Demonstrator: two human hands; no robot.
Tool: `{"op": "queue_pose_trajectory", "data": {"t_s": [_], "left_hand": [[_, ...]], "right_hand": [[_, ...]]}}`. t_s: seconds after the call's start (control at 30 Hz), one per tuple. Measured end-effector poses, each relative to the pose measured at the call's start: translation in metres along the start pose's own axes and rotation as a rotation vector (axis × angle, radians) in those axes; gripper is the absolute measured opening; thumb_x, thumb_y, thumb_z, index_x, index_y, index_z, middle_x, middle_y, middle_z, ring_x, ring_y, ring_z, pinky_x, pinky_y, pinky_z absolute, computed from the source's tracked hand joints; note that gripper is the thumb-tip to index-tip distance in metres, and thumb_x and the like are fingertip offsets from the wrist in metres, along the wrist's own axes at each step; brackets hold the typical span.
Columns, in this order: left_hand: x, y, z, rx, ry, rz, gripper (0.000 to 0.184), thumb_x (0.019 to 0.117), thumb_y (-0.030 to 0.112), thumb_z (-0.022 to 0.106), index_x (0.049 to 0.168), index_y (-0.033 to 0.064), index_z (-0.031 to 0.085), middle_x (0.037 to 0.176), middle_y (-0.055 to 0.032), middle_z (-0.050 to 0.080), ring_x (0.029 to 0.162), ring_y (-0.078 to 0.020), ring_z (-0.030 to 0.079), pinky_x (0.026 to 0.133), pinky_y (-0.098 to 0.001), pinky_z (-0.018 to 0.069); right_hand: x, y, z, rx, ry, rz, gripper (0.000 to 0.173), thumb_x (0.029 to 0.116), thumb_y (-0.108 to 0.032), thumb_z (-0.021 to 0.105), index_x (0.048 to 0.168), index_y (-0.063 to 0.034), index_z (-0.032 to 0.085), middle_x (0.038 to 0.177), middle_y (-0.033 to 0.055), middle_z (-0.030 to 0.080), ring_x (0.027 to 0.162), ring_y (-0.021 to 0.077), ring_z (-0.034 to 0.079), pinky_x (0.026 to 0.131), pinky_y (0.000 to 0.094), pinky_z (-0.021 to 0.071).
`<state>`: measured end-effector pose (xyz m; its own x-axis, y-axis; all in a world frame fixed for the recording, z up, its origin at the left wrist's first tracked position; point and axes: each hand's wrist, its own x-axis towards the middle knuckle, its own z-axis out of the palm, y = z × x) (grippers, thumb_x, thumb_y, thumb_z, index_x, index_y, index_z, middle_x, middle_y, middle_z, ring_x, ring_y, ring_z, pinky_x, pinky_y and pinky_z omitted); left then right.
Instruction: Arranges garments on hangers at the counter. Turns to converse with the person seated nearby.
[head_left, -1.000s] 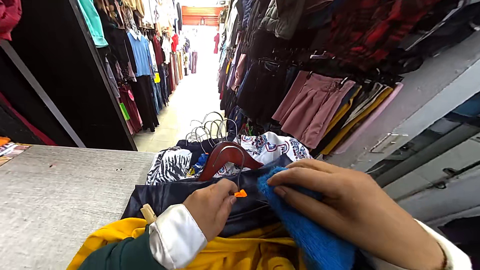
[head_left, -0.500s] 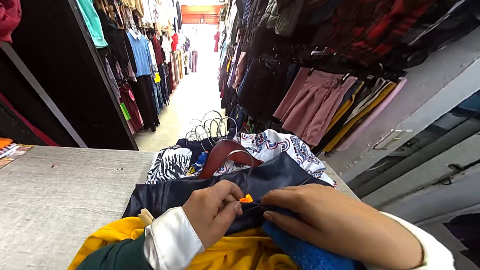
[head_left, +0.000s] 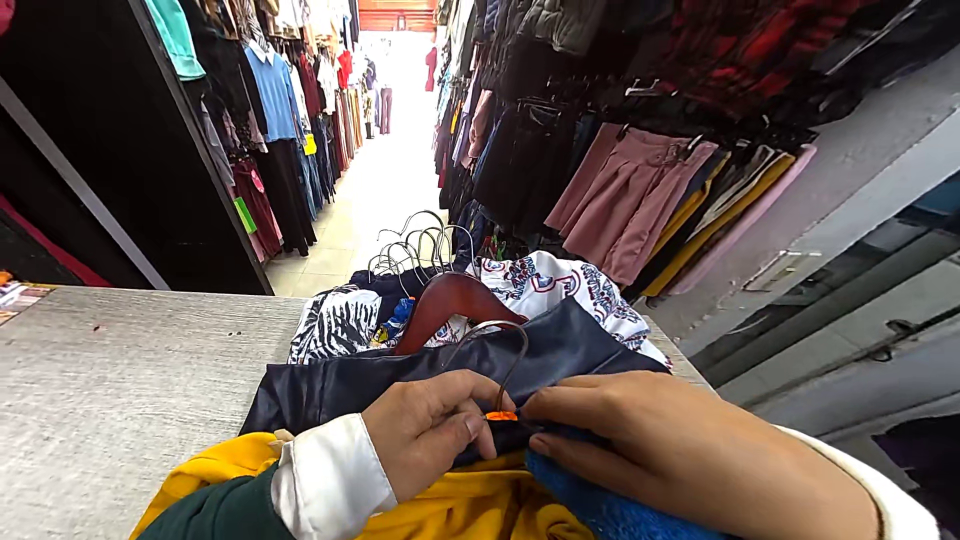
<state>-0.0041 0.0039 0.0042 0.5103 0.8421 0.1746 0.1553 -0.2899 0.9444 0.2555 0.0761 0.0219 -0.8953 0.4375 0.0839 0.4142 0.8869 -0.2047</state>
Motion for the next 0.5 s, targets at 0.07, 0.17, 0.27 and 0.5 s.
{"op": "queue_pose_trajectory", "data": {"t_s": [0.07, 0.17, 0.27, 0.5], "left_hand": [[-0.0001, 0.0021, -0.0003, 0.000, -0.014, -0.010, 0.028, 0.1040, 0.009, 0.044, 0.126, 0.0020, 0.060, 0.084, 0.0072, 0.062, 0.056, 0.0075, 0.041, 0.050, -0.0121, 0.0356], [-0.0008, 0.0047, -0.0009, 0.020, -0.050, -0.012, 0.028, 0.1042, 0.009, 0.043, 0.125, 0.0017, 0.060, 0.083, 0.0057, 0.061, 0.056, 0.0064, 0.042, 0.051, -0.0132, 0.0361], [-0.0012, 0.0067, -0.0009, 0.037, -0.077, -0.017, 0.028, 0.1042, 0.010, 0.043, 0.125, 0.0008, 0.059, 0.083, 0.0044, 0.061, 0.055, 0.0052, 0.041, 0.051, -0.0144, 0.0357], [-0.0015, 0.0096, -0.0008, 0.080, -0.075, -0.022, 0.030, 0.1043, 0.009, 0.042, 0.127, -0.0012, 0.059, 0.083, 0.0015, 0.061, 0.055, 0.0027, 0.041, 0.051, -0.0165, 0.0358]], "right_hand": [[0.0005, -0.0011, -0.0008, 0.013, 0.004, -0.014, 0.036, 0.1058, -0.043, 0.044, 0.106, -0.0187, 0.070, 0.088, 0.0017, 0.069, 0.080, 0.0189, 0.068, 0.061, 0.0444, 0.0527], [0.0015, -0.0024, -0.0021, 0.024, 0.004, -0.045, 0.035, 0.1059, -0.042, 0.044, 0.106, -0.0174, 0.070, 0.087, 0.0028, 0.069, 0.077, 0.0196, 0.068, 0.059, 0.0437, 0.0521], [0.0013, -0.0040, -0.0030, 0.029, -0.007, -0.055, 0.034, 0.1056, -0.041, 0.045, 0.106, -0.0172, 0.070, 0.087, 0.0030, 0.069, 0.078, 0.0197, 0.068, 0.059, 0.0435, 0.0525], [0.0025, -0.0049, -0.0034, 0.036, -0.022, -0.041, 0.036, 0.1055, -0.043, 0.045, 0.107, -0.0169, 0.070, 0.089, 0.0043, 0.069, 0.079, 0.0216, 0.069, 0.060, 0.0460, 0.0529]]}}
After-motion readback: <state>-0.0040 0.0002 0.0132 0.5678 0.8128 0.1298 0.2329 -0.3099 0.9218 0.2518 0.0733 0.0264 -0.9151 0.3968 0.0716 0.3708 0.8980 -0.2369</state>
